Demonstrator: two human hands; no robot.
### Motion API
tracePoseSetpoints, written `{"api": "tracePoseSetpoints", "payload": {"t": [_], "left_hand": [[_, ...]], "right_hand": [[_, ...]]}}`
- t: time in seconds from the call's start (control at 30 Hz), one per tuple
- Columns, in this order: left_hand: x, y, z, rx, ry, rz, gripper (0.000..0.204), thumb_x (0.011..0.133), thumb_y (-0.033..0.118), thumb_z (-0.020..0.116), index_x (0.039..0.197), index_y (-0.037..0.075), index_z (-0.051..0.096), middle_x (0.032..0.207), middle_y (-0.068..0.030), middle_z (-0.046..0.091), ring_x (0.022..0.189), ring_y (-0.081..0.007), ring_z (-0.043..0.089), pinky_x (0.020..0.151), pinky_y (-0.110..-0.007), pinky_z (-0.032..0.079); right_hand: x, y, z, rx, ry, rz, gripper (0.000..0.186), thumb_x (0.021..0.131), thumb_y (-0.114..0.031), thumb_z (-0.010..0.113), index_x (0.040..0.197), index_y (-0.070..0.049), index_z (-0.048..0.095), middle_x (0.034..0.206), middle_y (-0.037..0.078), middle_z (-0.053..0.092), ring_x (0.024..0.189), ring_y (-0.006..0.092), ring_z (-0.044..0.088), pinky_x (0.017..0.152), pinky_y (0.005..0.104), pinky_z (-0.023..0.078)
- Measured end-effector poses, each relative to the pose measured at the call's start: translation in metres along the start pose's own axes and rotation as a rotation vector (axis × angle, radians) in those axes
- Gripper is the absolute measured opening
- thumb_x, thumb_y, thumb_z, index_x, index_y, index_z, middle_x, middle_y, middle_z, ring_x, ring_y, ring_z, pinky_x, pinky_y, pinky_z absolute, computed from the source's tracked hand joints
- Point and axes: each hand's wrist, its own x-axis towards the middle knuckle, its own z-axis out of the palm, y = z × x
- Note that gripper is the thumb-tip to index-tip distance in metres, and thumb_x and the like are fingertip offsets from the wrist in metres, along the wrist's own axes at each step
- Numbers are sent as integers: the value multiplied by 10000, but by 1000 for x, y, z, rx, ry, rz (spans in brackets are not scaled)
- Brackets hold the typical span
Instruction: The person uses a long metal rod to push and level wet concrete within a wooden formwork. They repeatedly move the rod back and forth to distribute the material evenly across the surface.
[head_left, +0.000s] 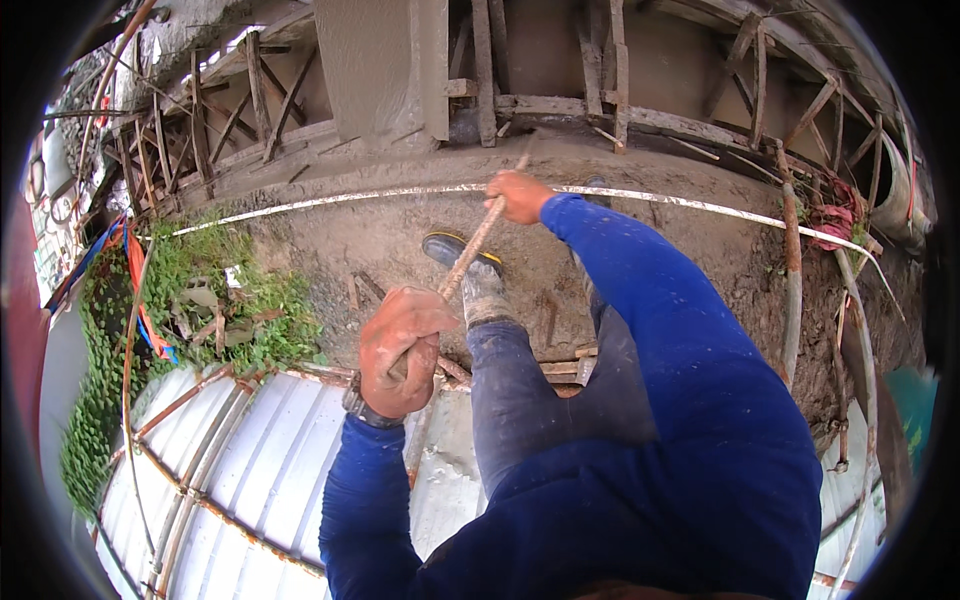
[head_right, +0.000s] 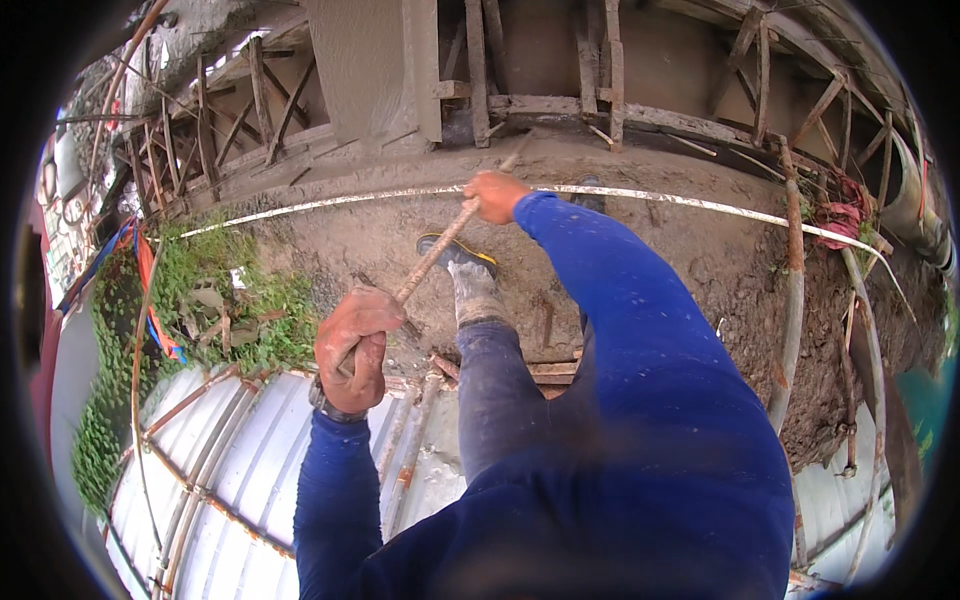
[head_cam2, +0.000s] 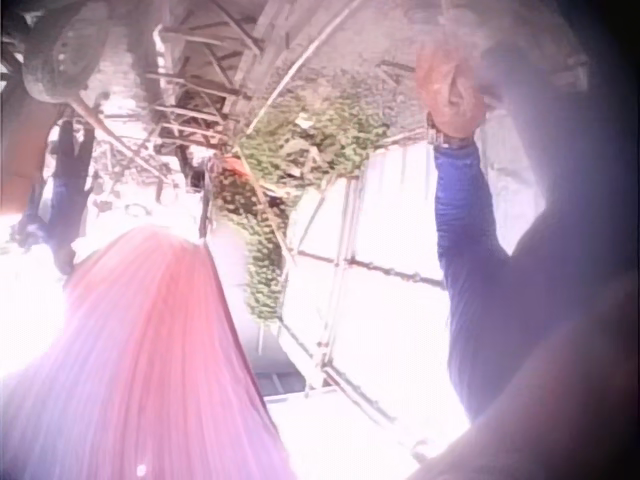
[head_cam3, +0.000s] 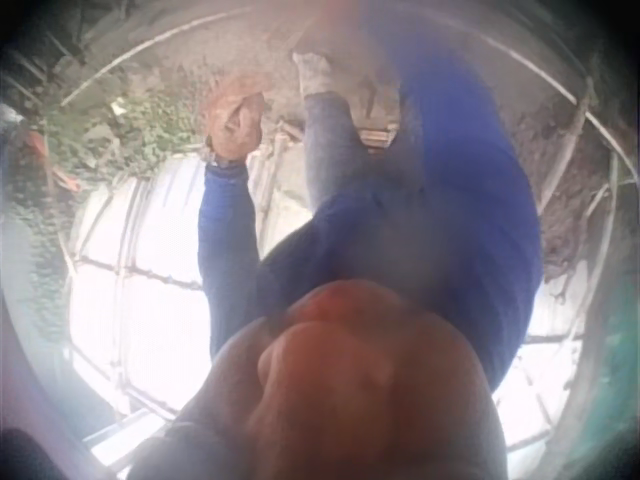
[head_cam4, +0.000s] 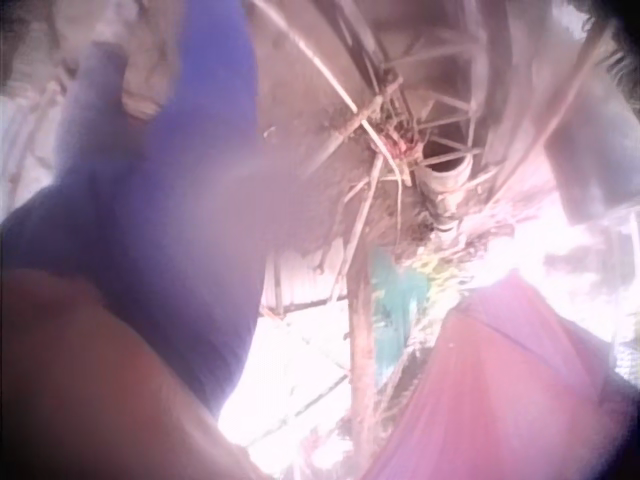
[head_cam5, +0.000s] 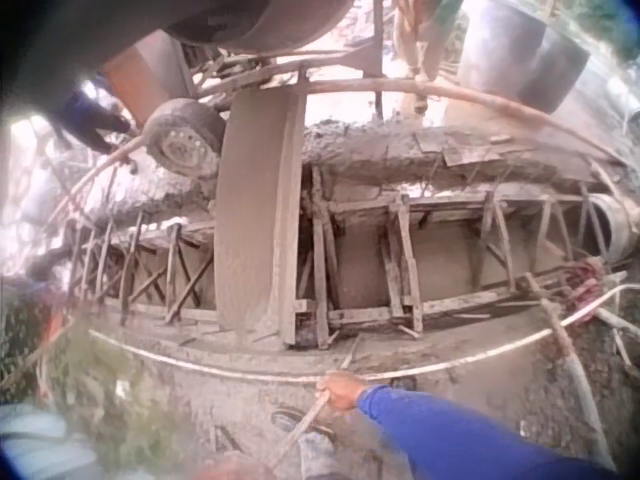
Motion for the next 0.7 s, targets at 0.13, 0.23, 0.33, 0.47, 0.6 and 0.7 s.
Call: {"api": "tracePoseSetpoints", "payload": {"t": [0.13,0.23,0.33,0.47,0.6,0.7], "left_hand": [[-24,-21,-14,-64,97,-204,166,1001,100,591,986,-20,705,993,-152,699,954,-266,664,851,-404,532],[-35,-14,-30,-297,334,-369,157,994,109,605,975,-17,697,1034,-156,707,943,-247,659,841,-397,532],[-29,19,-79,-112,147,-115,248,1048,270,600,1058,52,719,889,-101,684,893,-220,649,811,-381,516],[-17,84,-120,22,186,67,214,1039,231,587,1055,75,733,794,-64,673,709,-182,568,700,-367,438],[-14,63,-88,42,139,-28,160,995,122,596,1013,58,741,842,-104,726,742,-215,627,712,-378,466],[-14,-2,-39,51,-1,-11,149,977,79,595,1012,23,730,929,-132,727,851,-272,661,790,-412,506]], "right_hand": [[-32,1,-5,-106,-134,141,238,898,-286,674,1001,-94,770,968,200,735,991,421,692,922,544,530],[-40,-37,-28,-127,-134,195,217,937,-257,640,981,-94,776,953,189,736,988,415,688,913,543,524],[-42,-89,-46,-59,-9,134,224,960,-269,635,1013,-96,766,955,186,733,986,403,674,931,527,510],[-1,-159,-44,92,60,16,240,969,-308,646,985,-93,754,964,172,724,1016,399,658,937,526,499],[38,-116,-9,105,82,-69,256,973,-317,645,964,-78,738,975,167,717,1054,400,645,942,529,499],[31,-45,10,46,-42,-35,275,972,-329,650,956,-66,729,1000,186,721,1054,411,643,943,536,500]]}}
